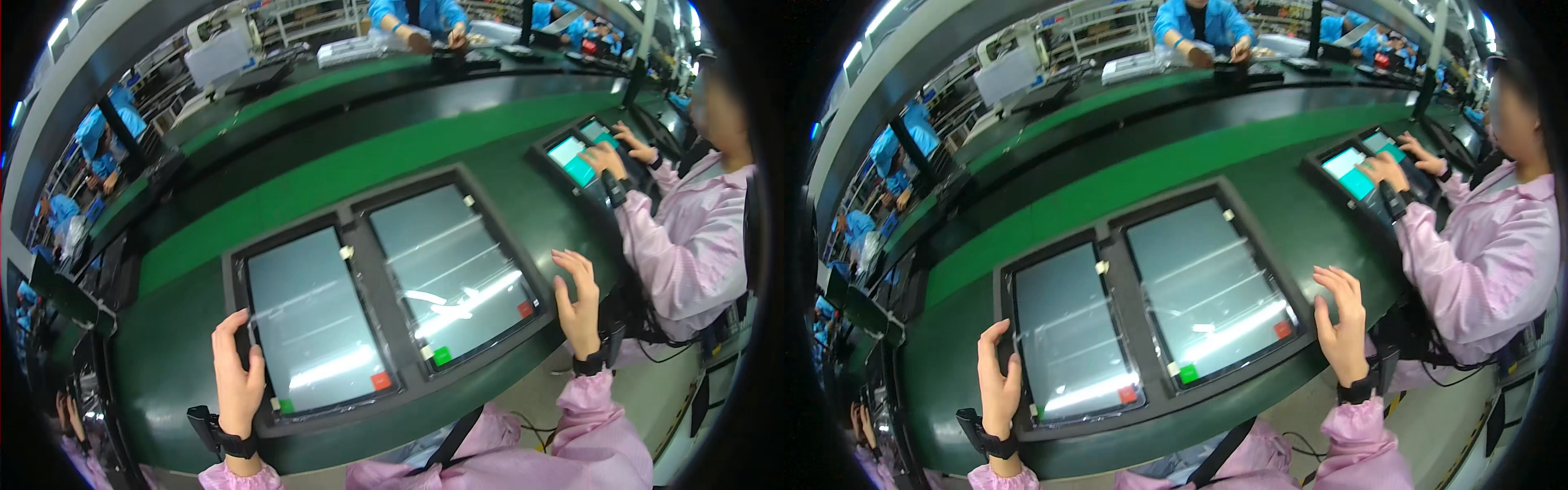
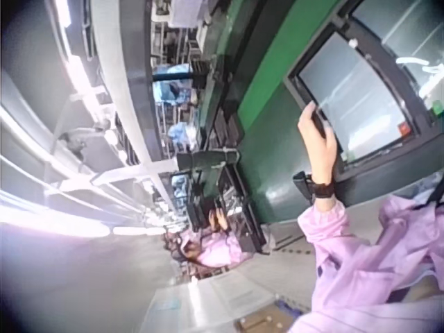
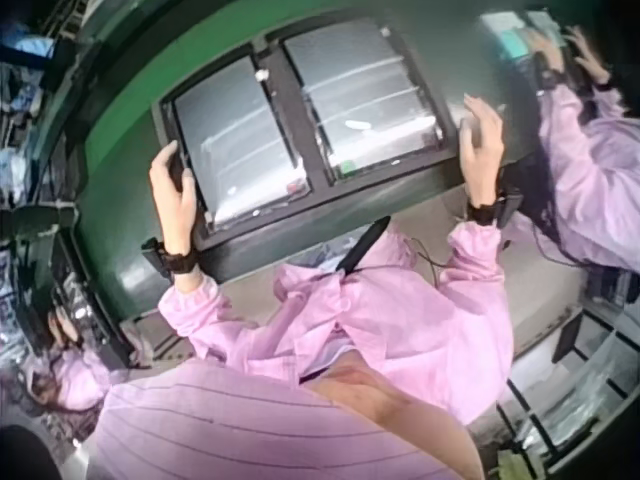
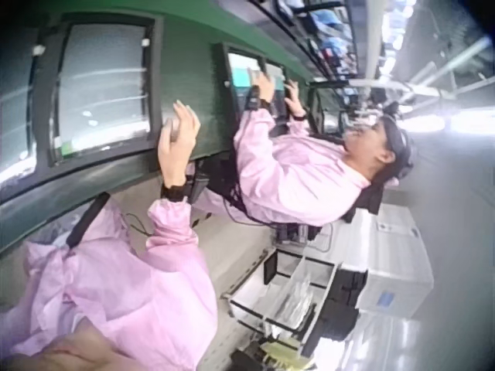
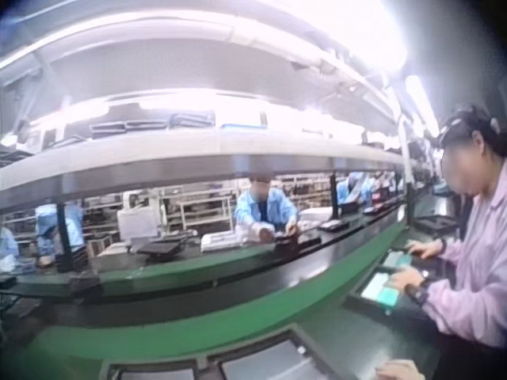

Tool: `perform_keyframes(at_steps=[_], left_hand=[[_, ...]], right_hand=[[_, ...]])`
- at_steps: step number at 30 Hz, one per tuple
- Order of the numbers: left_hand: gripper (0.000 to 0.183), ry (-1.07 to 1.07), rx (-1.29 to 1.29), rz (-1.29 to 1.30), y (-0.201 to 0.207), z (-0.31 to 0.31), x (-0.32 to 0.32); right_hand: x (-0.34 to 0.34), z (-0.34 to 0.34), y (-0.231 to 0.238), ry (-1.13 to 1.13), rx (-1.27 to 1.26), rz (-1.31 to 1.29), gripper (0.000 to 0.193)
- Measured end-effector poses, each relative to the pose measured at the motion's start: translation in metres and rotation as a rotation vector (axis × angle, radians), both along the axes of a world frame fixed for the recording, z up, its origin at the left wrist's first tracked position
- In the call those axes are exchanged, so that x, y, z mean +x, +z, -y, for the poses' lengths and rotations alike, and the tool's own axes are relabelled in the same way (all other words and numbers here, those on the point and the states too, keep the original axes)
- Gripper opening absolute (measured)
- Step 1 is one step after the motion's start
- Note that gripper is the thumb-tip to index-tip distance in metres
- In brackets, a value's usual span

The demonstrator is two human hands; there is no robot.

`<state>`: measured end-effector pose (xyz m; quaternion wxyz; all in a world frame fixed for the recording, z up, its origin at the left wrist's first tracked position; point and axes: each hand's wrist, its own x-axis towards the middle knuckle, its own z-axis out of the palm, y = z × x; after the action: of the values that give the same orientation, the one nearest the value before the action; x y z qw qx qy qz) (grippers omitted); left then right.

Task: The person assembles electronic tablet device components by hand, placing tablet screens into housing units on a conveyor belt using assembly jigs.

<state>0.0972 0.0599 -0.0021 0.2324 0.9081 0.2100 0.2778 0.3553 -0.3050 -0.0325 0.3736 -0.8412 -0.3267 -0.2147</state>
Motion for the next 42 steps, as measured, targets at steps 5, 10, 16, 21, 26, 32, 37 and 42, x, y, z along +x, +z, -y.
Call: perform_keyframes(at_steps=[5, 10, 16, 21, 26, 32, 37, 42], left_hand=[[0.059, -0.217, 0.039, -0.246, 0.022, 0.020, -0.030], [0.072, -0.421, 0.034, -0.534, 0.043, 0.039, -0.010], [0.061, -0.440, 0.002, -0.577, 0.041, 0.044, -0.013], [0.041, -0.449, 0.085, -0.525, 0.039, 0.053, -0.017], [0.033, -0.435, 0.003, -0.404, 0.016, 0.052, -0.028], [0.026, -0.270, -0.156, -0.034, -0.004, 0.063, -0.051], [0.026, -0.380, -0.032, -0.064, -0.009, 0.056, -0.052], [0.032, -0.338, 0.100, -0.062, 0.000, 0.065, -0.056]], right_hand=[[-0.038, -0.039, 0.054, 0.454, -0.270, -0.110, 0.032], [-0.033, -0.066, 0.061, 0.753, -0.617, -0.101, 0.035], [-0.029, -0.075, 0.063, 0.869, -0.718, -0.159, 0.032], [-0.035, -0.083, 0.076, 0.781, -0.798, -0.175, 0.032], [-0.032, -0.153, 0.064, 0.812, -0.368, -0.852, 0.037], [-0.031, -0.208, 0.066, 0.481, -0.325, -1.602, 0.052], [-0.038, -0.211, 0.063, 0.438, -0.174, -1.705, 0.035], [-0.039, -0.213, 0.079, 0.667, 0.042, -1.823, 0.027]])
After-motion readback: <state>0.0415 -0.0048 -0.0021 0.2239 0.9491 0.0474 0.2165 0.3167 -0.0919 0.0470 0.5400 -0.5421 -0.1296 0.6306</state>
